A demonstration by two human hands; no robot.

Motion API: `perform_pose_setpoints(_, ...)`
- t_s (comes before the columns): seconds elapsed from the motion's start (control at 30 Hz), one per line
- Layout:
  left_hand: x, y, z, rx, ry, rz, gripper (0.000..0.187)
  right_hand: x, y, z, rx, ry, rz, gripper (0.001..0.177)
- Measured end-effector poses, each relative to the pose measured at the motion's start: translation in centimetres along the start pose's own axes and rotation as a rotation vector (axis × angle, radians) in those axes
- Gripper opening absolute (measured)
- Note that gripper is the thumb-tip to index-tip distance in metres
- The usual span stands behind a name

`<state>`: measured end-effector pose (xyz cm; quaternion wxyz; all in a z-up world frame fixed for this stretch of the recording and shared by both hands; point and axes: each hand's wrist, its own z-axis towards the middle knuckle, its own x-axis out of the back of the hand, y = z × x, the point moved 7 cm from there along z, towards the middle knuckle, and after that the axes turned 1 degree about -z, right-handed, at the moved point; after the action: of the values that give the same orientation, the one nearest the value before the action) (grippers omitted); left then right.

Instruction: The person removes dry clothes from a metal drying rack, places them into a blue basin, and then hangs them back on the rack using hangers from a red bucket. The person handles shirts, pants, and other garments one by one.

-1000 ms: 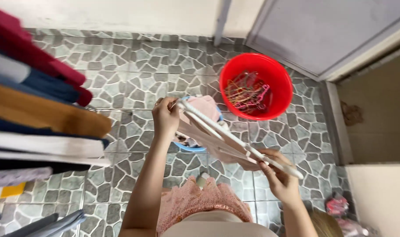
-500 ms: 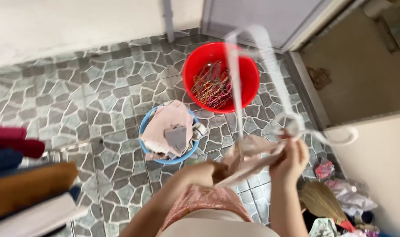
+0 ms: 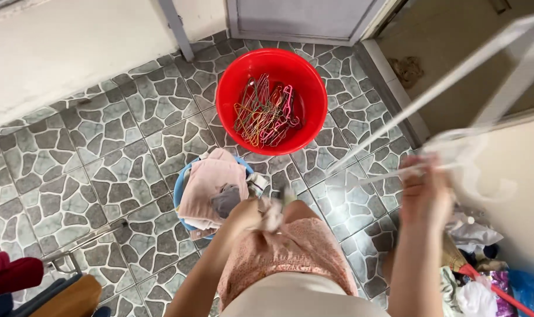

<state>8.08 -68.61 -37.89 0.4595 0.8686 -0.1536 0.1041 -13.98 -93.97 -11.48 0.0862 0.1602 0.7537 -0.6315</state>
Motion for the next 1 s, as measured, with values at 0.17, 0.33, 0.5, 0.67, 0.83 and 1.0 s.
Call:
perform_pose_setpoints(0.17,6.8,-5.5,2.3,0.220,0.286,-0.024,0.035,-2.5,15.0,6.4,-0.282,-0.128,-0.412,0.012)
perform_pose_setpoints(0.33,5.7,-9.3,2.4,0.463,0.565,-0.225,0.053,-1.2,35.7,15.5,-0.651,-0.267,-0.496,0.008)
perform_pose_setpoints(0.5,3.6,-10.9,2.2,0.671,0.809,-0.340,0.038,-1.6,50.5,20.4,-0.960,-0.271,-0.505,0.015)
perform_pose_setpoints(0.67,0.7,-11.0,3.7,0.891,0.873,-0.475,0.043,-6.3,58.4,23.6,-0.928,-0.400,-0.893,0.017)
perform_pose_setpoints(0.83,-5.1,-14.0,6.3,0.866,1.063,-0.583,0.019,-7.6,70.3,26.5,-0.911,-0.515,-1.065,0.013)
perform_pose_setpoints(1.0,-8.0,-14.6,7.4,0.877,1.164,-0.663,0.020,-7.5,81.1,31.5,-0.630,-0.640,-1.255,0.011)
